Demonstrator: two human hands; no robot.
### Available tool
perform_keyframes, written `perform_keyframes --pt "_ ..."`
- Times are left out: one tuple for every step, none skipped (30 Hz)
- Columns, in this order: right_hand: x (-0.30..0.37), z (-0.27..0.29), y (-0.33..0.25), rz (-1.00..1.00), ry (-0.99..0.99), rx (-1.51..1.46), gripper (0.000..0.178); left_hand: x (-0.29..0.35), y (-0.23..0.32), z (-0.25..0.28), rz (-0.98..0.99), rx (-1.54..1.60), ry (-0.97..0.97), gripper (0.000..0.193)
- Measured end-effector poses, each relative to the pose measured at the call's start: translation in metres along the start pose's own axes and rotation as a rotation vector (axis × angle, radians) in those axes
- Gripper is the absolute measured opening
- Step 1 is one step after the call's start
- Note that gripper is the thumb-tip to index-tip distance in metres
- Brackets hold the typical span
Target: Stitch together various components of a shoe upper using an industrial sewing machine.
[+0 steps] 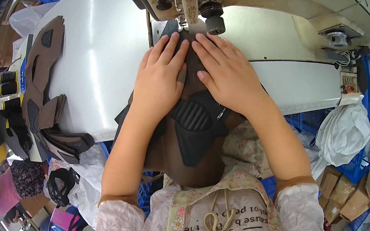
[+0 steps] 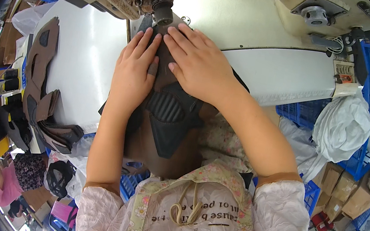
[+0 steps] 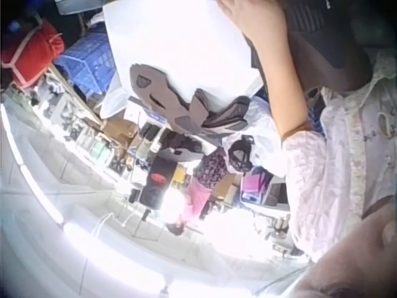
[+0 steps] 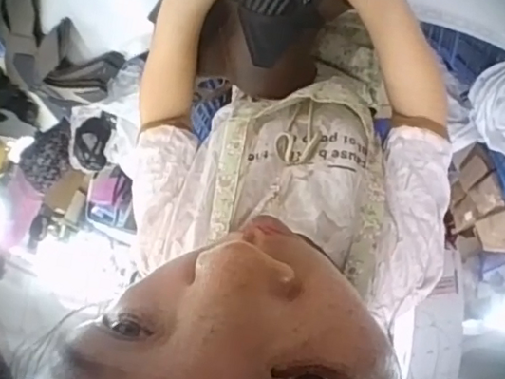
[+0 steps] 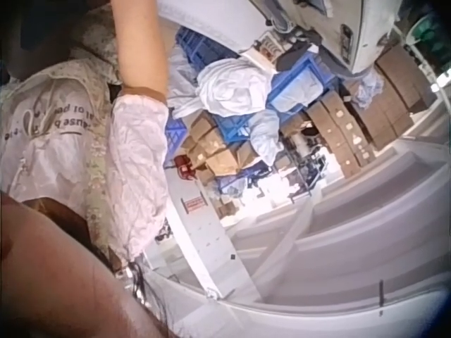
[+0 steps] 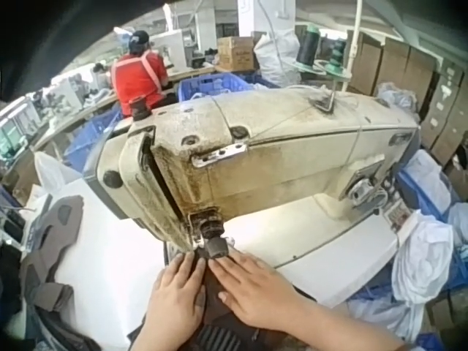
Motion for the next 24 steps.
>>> perform_keyframes --pt "0.0005 0.0001 0.0013 -0.004 -0.002 0.000 0.050 -0.0009 0.0007 -0.0003 0.003 -0.001 -0.010 0.048" --pt "0.0015 0.0004 0.0016 -0.010 0.006 0.009 0.050 -0.0014 0.0018 -0.0004 0.005 -0.002 -0.020 0.048" --pt "0.0001 0.0013 0.0005 -0.012 -0.001 -0.003 0.051 -0.0031 0.0027 0.0035 -0.024 -0.007 -0.007 0.048" --pt "0.0009 -0.0003 -0.0003 -0.012 -0.015 -0.019 0.051 -0.0005 0.0024 0.0028 -0.001 -0.007 -0.018 0.048" --pt "0.0005 -0.0017 -0.0006 -0.023 -0.024 -0.028 0.052 0.0001 0.0017 0.0024 0.022 -0.008 -0.027 0.048" --pt "0.0020 -0.0023 -0.0009 -0.027 -0.015 -0.015 0.052 0.0013 0.0035 0.0033 0.010 -0.008 -0.017 0.048" --pt "0.0030 -0.0028 -0.0013 -0.023 -0.014 -0.014 0.052 0.0017 0.0044 0.0035 0.015 -0.016 -0.023 0.049" --pt "0.0038 -0.0010 -0.0015 -0.018 -0.013 -0.012 0.052 0.0009 0.0053 0.0043 0.020 -0.024 -0.028 0.049" --pt "0.0037 -0.0005 -0.0017 -0.020 -0.015 -0.018 0.053 0.0007 0.0049 0.0035 0.025 -0.033 -0.044 0.050" --pt "0.0039 -0.0011 -0.0009 -0.018 -0.010 -0.019 0.053 0.0002 0.0052 0.0029 0.025 -0.037 -0.042 0.050" --pt "0.0042 -0.0037 0.0007 -0.022 -0.016 -0.025 0.053 -0.0004 0.0055 0.0014 0.024 -0.037 -0.047 0.050" --pt "0.0050 -0.0034 0.0000 -0.026 -0.021 -0.027 0.053 0.0004 0.0064 0.0018 0.022 -0.036 -0.048 0.051" --pt "0.0047 -0.0029 -0.0016 -0.022 -0.017 -0.025 0.053 0.0015 0.0050 0.0015 0.024 -0.041 -0.049 0.051" --pt "0.0043 -0.0030 -0.0028 -0.024 -0.016 -0.029 0.053 0.0024 0.0045 0.0021 0.026 -0.044 -0.046 0.051" --pt "0.0028 -0.0029 -0.0040 -0.023 -0.015 -0.034 0.053 0.0030 0.0037 0.0031 0.029 -0.045 -0.046 0.051" --pt "0.0025 -0.0025 -0.0049 -0.017 -0.014 -0.036 0.053 0.0040 0.0030 0.0034 0.033 -0.047 -0.048 0.051" --pt "0.0036 -0.0022 -0.0045 -0.021 -0.023 -0.029 0.053 0.0046 0.0028 0.0024 0.039 -0.050 -0.047 0.051" --pt "0.0032 -0.0012 -0.0043 -0.024 -0.029 -0.023 0.053 0.0035 0.0034 0.0023 0.025 -0.047 -0.043 0.051" --pt "0.0029 0.0004 -0.0043 -0.018 -0.026 -0.027 0.053 0.0026 0.0039 0.0026 0.012 -0.044 -0.040 0.051" --pt "0.0029 0.0016 -0.0035 -0.024 -0.031 -0.018 0.053 0.0015 0.0033 0.0033 0.017 -0.050 -0.039 0.051" --pt "0.0031 0.0013 -0.0027 -0.031 -0.040 -0.011 0.053 0.0006 0.0037 0.0027 0.011 -0.050 -0.037 0.052" --pt "0.0026 0.0005 -0.0028 -0.026 -0.041 -0.016 0.053 0.0007 0.0041 0.0024 0.004 -0.049 -0.036 0.052" --pt "0.0022 -0.0003 -0.0029 -0.024 -0.040 -0.017 0.052 0.0015 0.0040 0.0034 0.010 -0.051 -0.034 0.052" --pt "0.0020 -0.0004 -0.0026 -0.024 -0.040 -0.015 0.052 0.0016 0.0036 0.0030 0.012 -0.051 -0.035 0.052"
Point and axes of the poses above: each hand's wrist, its own x-axis away from the middle knuckle, its own z-axis out of the back of the hand, y = z × x, the point moved 5 cm from there along -x, towards the middle knuckle, and after that the axes turned 8 degrees about -y, right-handed, at the moved point
